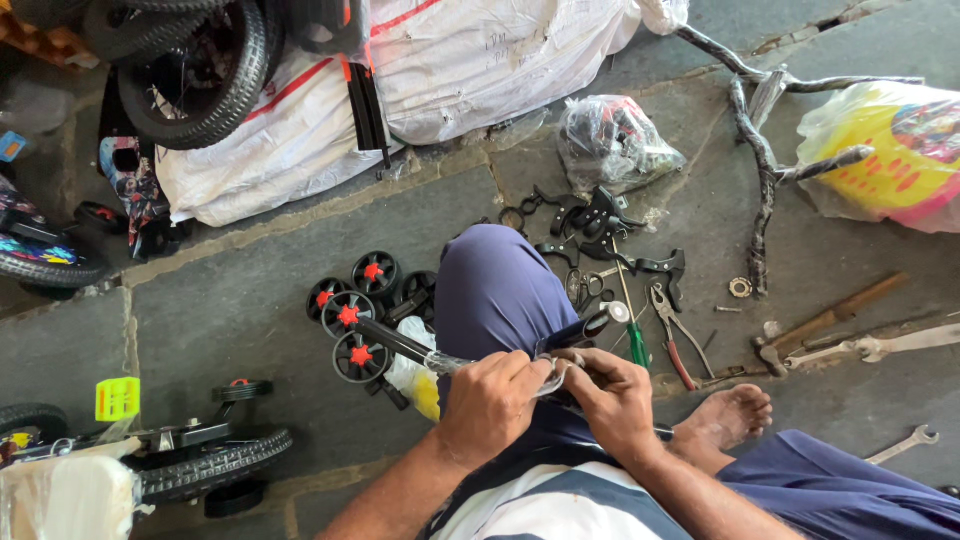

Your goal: The person works on bicycle brake and handlebar components by hand, using a screwdriver to tighten parts and adjusting the assembly of the brake lever and handlebar tubing while sitting on the floor.

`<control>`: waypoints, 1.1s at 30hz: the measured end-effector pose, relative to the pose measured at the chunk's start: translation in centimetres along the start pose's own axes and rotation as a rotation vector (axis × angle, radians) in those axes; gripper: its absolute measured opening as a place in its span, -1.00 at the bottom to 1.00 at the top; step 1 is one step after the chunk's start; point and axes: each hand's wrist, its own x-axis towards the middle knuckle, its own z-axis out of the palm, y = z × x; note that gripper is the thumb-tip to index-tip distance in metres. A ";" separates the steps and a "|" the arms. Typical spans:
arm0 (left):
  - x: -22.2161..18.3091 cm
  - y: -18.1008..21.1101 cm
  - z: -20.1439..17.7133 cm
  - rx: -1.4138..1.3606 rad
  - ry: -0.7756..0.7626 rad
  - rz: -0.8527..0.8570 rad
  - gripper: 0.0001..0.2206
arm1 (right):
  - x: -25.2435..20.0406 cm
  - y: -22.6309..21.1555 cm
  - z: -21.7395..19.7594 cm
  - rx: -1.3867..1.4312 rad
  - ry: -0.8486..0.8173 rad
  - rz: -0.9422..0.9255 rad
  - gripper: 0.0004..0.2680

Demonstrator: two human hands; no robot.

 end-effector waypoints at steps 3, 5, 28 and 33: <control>0.0 -0.2 -0.1 -0.003 -0.028 0.032 -0.72 | -0.1 -0.7 0.1 -0.078 0.022 -0.139 -0.89; -0.1 -0.4 -0.2 -0.029 -0.011 0.040 -0.68 | 0.0 -1.9 -0.6 -0.355 -0.053 -0.395 -0.88; -0.3 -0.2 -0.4 -0.029 0.150 0.139 -0.75 | 0.5 -0.4 -1.4 -0.166 -0.227 -0.119 -0.93; -0.5 -0.7 0.0 0.008 0.121 0.167 -0.66 | 0.5 -1.1 -1.2 -0.262 -0.205 -0.185 -0.91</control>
